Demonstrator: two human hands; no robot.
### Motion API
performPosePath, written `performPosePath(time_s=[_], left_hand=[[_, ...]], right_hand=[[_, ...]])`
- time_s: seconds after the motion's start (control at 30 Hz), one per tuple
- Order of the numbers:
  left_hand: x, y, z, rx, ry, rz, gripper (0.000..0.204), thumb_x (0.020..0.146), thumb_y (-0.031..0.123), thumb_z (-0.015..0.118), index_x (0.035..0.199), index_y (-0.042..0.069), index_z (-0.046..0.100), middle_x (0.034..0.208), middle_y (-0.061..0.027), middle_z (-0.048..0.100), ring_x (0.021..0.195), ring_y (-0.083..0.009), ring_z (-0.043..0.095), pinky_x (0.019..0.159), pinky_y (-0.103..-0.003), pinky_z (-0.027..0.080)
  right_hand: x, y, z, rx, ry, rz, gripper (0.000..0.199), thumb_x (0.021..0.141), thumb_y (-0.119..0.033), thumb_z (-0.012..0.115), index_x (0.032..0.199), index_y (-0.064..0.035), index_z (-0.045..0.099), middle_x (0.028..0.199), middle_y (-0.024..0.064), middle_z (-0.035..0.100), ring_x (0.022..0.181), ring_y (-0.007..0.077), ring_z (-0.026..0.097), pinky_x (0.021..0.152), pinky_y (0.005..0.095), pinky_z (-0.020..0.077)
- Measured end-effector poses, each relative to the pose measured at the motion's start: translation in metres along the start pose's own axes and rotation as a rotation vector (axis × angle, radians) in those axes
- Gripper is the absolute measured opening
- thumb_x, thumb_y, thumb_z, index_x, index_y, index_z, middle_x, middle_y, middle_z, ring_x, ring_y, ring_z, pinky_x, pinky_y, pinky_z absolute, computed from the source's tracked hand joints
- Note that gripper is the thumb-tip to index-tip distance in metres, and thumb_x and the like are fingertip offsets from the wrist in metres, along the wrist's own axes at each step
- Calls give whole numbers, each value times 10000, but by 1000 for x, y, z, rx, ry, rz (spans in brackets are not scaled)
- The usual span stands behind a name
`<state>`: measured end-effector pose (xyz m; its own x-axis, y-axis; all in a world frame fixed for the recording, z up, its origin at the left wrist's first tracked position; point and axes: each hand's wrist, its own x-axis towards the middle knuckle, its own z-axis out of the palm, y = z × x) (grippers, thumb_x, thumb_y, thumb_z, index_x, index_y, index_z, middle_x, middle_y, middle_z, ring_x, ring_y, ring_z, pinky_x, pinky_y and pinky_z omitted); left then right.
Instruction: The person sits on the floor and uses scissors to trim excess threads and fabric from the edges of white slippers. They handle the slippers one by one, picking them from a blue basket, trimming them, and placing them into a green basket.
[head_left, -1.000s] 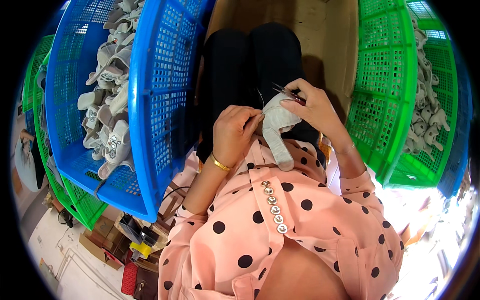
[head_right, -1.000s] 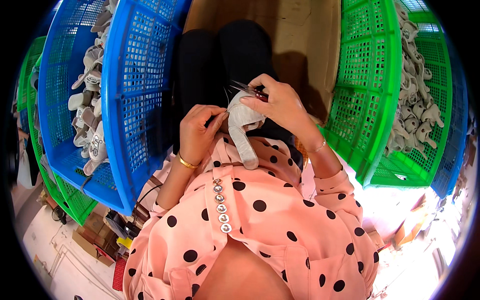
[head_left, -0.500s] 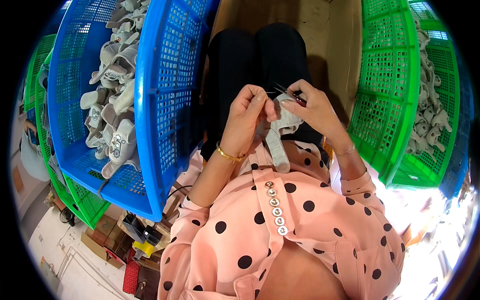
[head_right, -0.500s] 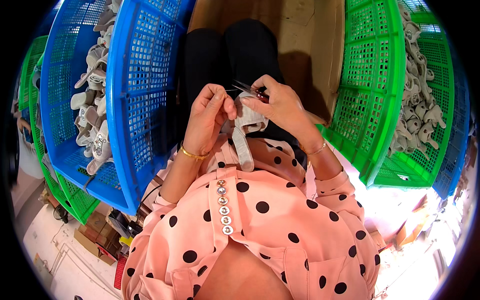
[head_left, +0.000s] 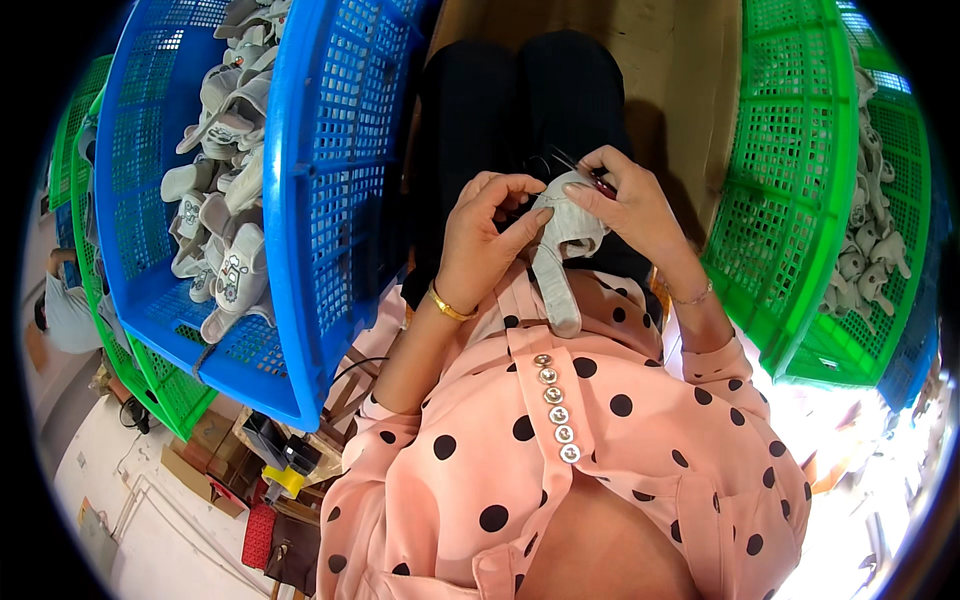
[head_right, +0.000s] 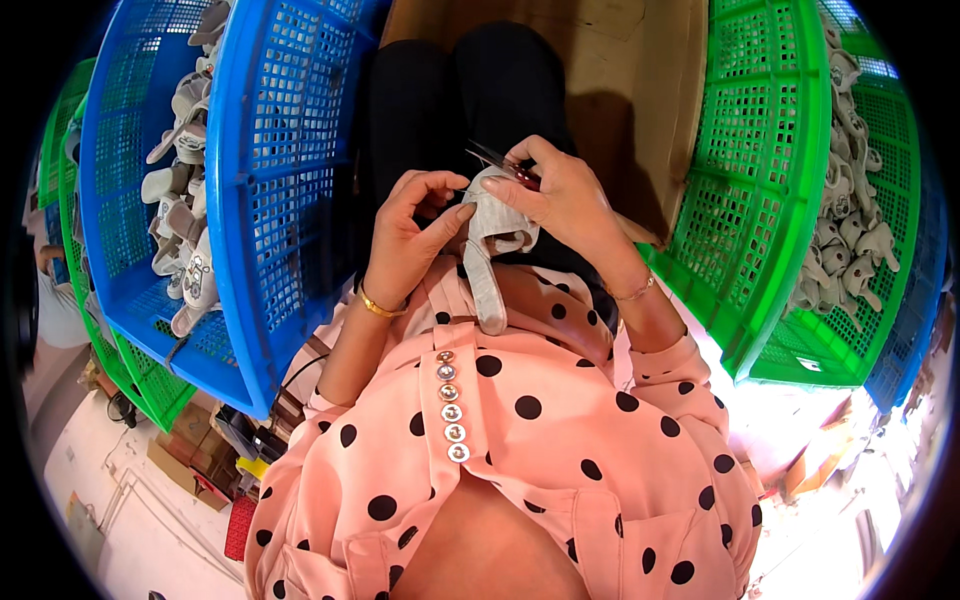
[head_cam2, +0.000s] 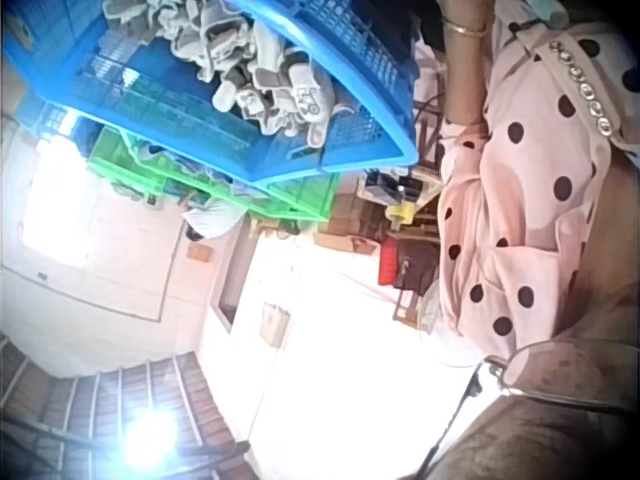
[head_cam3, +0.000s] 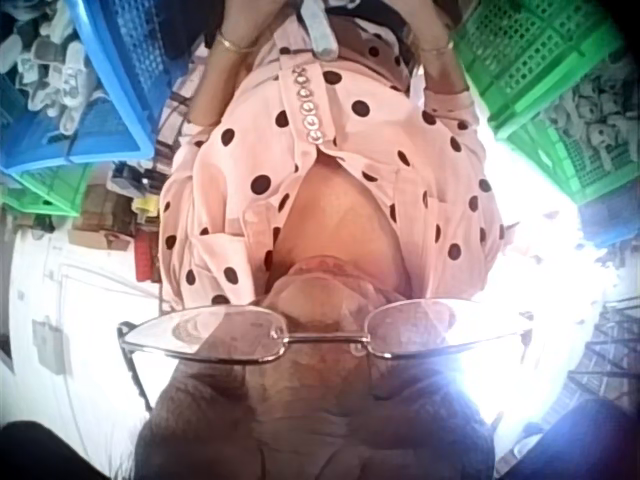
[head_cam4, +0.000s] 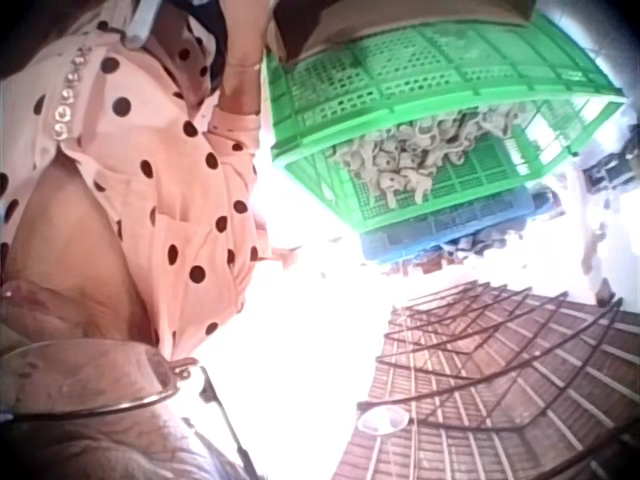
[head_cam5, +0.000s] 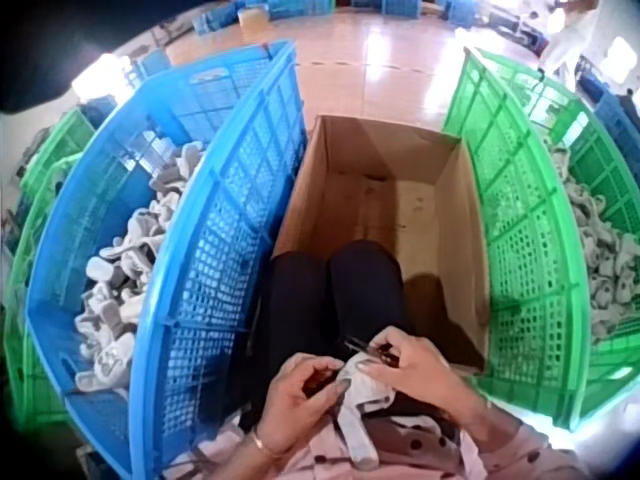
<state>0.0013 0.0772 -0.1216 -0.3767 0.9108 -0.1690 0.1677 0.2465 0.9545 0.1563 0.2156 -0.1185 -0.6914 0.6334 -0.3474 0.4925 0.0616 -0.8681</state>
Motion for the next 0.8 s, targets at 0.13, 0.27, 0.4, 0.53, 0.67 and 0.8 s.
performPosePath(time_s=[0.13, 0.27, 0.4, 0.53, 0.67, 0.8], left_hand=[[2, 0, 7, -219, 48, -114, 176, 785, 90, 753, 946, 57, 689, 885, -31, 586, 818, -158, 531, 721, -266, 449], [9, -7, 3, -84, -30, 13, 86, 842, 73, 707, 908, 43, 660, 902, -19, 593, 798, -119, 543, 711, -233, 454], [10, -9, -5, -166, -152, -86, 73, 926, 94, 640, 949, 34, 605, 956, -8, 586, 812, -75, 523, 721, -208, 444], [3, -15, -2, -605, -148, -217, 105, 962, 127, 602, 1001, 35, 569, 971, -14, 597, 825, -71, 523, 732, -219, 453], [-1, -7, 4, -614, -14, -265, 152, 923, 99, 656, 1041, 47, 576, 912, 3, 577, 763, -57, 543, 674, -195, 473], [-4, -13, 9, -572, -15, -273, 116, 888, 56, 687, 965, 31, 604, 896, 9, 553, 739, -39, 530, 624, -173, 451]], right_hand=[[0, -2, -1, 4, -8, 11, 353, 838, -275, 734, 998, -5, 573, 703, 17, 519, 642, 62, 440, 559, 226, 384], [2, -1, -3, 4, -31, 16, 398, 823, -345, 753, 976, -11, 600, 757, 88, 626, 680, 137, 581, 650, 280, 493], [3, -2, -5, -2, -49, 43, 396, 822, -342, 753, 972, -10, 598, 755, 83, 617, 678, 130, 566, 653, 276, 491], [3, 0, -4, 15, -31, 43, 408, 817, -350, 756, 980, -9, 602, 758, 97, 622, 690, 129, 575, 657, 280, 492], [3, -4, -5, -3, -30, 57, 415, 816, -353, 755, 987, -6, 605, 772, 111, 633, 699, 135, 588, 660, 286, 494], [2, -5, -2, -10, -31, 6, 353, 836, -262, 737, 1012, -3, 575, 712, 35, 556, 642, 71, 475, 562, 237, 413]])
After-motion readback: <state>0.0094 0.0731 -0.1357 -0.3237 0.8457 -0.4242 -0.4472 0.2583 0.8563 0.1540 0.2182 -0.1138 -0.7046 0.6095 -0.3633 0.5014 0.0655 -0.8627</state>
